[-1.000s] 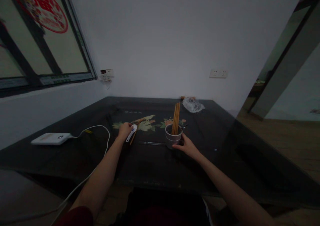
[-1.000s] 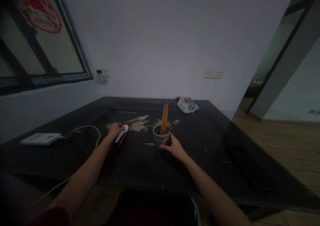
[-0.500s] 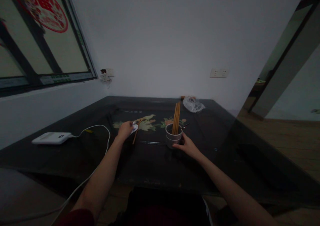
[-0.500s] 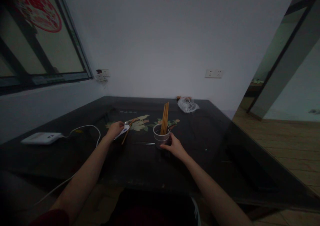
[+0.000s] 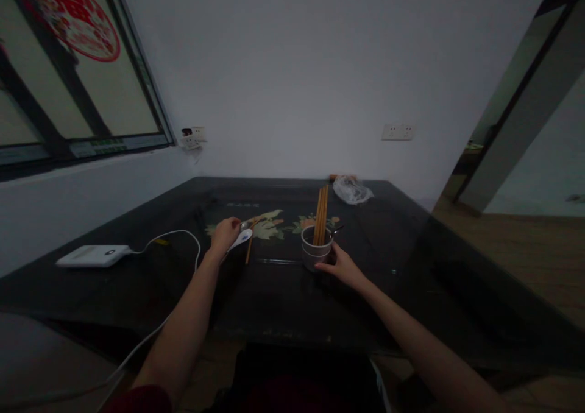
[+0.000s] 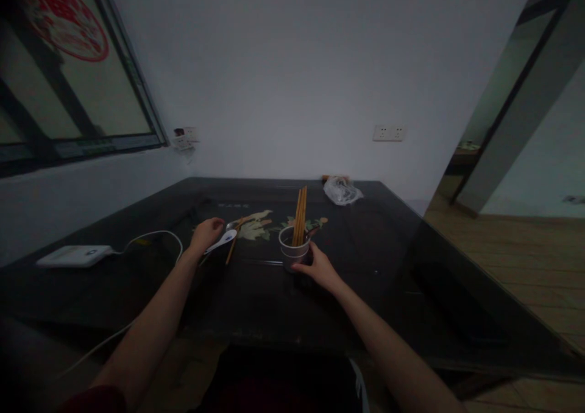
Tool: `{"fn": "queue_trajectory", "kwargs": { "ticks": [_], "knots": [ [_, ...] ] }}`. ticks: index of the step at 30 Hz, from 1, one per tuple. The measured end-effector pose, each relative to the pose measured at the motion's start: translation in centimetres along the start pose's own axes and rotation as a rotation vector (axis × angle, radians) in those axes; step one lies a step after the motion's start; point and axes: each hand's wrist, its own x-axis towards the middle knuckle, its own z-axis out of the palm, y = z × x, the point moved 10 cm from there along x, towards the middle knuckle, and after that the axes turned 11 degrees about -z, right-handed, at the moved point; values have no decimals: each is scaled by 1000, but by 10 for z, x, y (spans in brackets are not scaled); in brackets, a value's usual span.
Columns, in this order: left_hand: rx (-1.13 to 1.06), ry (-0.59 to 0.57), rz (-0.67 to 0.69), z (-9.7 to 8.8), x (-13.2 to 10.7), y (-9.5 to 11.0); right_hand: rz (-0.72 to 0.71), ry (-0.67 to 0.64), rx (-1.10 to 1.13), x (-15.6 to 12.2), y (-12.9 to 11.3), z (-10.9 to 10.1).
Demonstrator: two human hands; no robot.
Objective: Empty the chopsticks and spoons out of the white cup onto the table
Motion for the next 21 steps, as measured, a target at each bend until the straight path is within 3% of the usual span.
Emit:
{"fn": "queue_trajectory", "kwargs": {
  "ticks": [5, 11, 14, 21],
  "knots": [
    [-278, 46, 285, -11, -37, 70, 7, -6, 13, 0, 0, 1],
    [-615, -193, 475, 5, -93, 145, -21, -9, 28, 1, -4, 3],
    [-609, -252, 549, 8, -116, 177, -36, -11, 39, 2, -3, 4],
    [-479, -265, 641, 19, -150, 237, -52, 13, -49, 1, -5, 0]
  ]
}}
